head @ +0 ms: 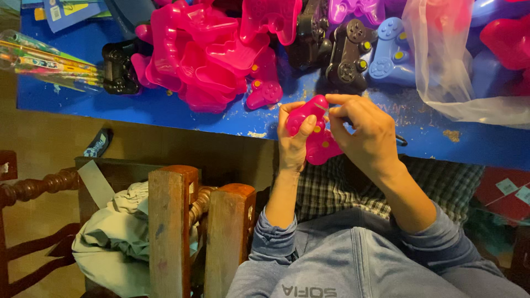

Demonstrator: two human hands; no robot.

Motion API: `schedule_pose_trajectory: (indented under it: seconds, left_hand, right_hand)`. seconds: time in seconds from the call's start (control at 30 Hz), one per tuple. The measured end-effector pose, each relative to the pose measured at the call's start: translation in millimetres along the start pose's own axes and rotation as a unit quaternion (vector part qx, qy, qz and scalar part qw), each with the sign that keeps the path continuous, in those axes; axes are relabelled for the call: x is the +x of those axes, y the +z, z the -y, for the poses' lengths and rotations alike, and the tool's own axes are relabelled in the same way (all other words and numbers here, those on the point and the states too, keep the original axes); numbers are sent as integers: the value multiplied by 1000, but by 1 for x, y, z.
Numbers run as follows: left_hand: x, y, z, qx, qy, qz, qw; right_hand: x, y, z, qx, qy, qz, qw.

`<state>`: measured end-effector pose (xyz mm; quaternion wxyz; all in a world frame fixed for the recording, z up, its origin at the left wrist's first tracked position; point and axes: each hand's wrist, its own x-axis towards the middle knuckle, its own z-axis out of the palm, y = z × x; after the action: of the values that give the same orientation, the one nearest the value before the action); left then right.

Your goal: The person sits at a workbench assembling pink plastic toy game controllers. They pick up controller shell halves, align and snap them together by hand, press yellow buttons into place, and set finished controllers onto a pile with other completed toys.

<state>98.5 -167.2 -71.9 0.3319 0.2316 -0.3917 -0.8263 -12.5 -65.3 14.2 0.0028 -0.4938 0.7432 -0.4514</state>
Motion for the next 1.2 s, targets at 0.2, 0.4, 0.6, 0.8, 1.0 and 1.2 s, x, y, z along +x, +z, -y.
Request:
schedule_pose_trajectory:
  seconds: [0.2,0.4,0.6,0.8,1.0,1.2]
  left_hand:
    - [0,1,-2,16,9,-2,1000]
    - [0,0,-1,8,8,9,1000]
    - [1,0,0,23,10,7,1000]
    - [0,-1,0,20,4,12,1000]
    - [0,-2,1,0,-1,8,1000]
    - [2,-2,0,-6,-3,8,1000]
  right_hand:
    - [1,-2,0,-6,-4,9,1000]
    - [1,-3,-1,-13,-20,14,1000]
    - [1,-4,-1,-6,-3,18,1000]
    - [3,-4,-4,-1,-11,8,1000]
    - [2,-6,-4,2,-28,19,999]
    - [3,-5,-2,13,-17,23,1000]
